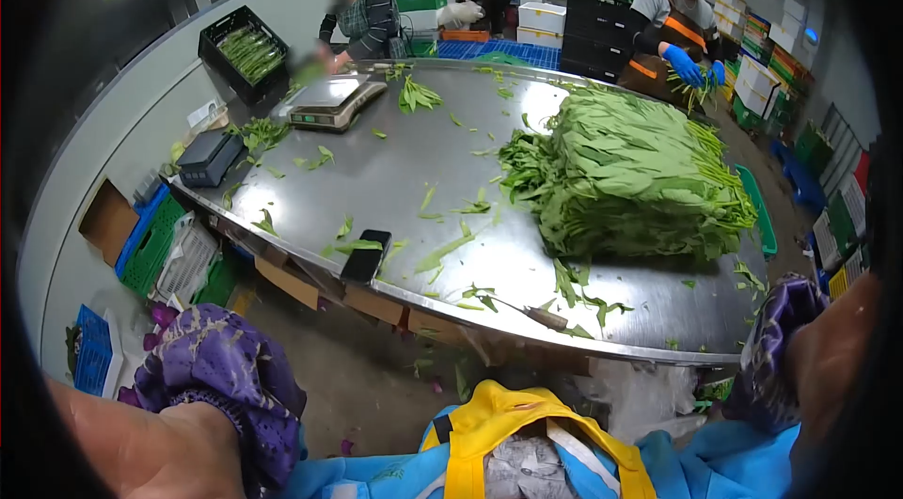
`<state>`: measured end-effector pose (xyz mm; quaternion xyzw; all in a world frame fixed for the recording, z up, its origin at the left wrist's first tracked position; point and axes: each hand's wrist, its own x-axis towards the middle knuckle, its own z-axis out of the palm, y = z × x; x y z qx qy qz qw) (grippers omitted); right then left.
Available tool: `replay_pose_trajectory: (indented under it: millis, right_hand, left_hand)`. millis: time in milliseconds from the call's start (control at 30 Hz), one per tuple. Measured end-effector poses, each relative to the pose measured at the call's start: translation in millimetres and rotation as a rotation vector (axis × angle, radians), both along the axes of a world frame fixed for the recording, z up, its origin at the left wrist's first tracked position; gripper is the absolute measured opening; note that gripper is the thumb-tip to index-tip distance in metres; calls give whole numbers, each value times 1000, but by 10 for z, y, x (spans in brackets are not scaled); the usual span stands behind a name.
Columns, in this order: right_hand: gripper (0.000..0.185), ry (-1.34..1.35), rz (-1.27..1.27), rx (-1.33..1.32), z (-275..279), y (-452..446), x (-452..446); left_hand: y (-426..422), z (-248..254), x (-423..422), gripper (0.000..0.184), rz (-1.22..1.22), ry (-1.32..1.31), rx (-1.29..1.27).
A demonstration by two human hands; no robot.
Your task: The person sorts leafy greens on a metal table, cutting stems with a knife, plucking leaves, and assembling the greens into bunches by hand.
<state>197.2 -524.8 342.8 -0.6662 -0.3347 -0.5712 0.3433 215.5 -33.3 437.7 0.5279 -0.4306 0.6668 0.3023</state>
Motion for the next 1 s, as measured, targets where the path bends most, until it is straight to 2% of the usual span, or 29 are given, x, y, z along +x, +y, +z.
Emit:
replay_pose_trajectory:
  millis: [33,67,100,133,233,333,367,500,700,733,800,833,867,900,967,1000]
  right_hand:
    - [52,-12,-2,-4,62,205,116]
    - [52,-34,-4,-14,-135,-105,-92]
    - [52,-72,-6,-34,-71,24,-8]
    - [52,-132,-9,-60,-154,-211,-67]
    - [52,-349,-49,-129,-618,-810,-125]
    - [52,-370,-67,-137,-1069,-911,-232]
    - [52,-365,-76,-152,-675,-334,73]
    - [51,-331,-115,-184,-613,128,203]
    - [51,-269,-183,-200,-236,209,455]
    - [51,-227,-172,-209,-284,3,316]
    - [51,-79,-167,-146,-54,307,593]
    - [51,-23,-194,-102,9,393,720]
    - [51,-6,-215,-93,-10,437,755]
    - [50,-10,-238,-97,-79,373,688]
    - [50,-8,-278,-103,-32,325,853]
    - [35,240,-297,-86,-179,342,909]
  left_hand:
    - [47,34,70,53,5,-8,6]
    - [80,71,143,53,10,-25,5]
    - [100,103,218,52,15,-59,-4]
    - [104,134,297,52,20,-115,-22]
    - [80,177,642,51,8,-318,-66]
    - [112,165,831,49,16,-326,-48]
    - [90,121,892,49,14,-318,-54]
    - [-79,-41,1085,47,4,-268,-46]
    - [-590,-114,1090,44,-23,-192,2]
    - [-674,-152,1038,44,-9,-144,6]
    - [-849,-67,847,43,-4,3,102]
    - [-810,-118,1028,70,-444,228,492]
    - [-982,-640,1223,69,-55,170,-108]
    - [-994,-785,1364,65,-449,365,207]
    - [-1533,-1390,1581,59,-438,885,36]
    - [-1717,-1761,1713,61,-412,1251,47]
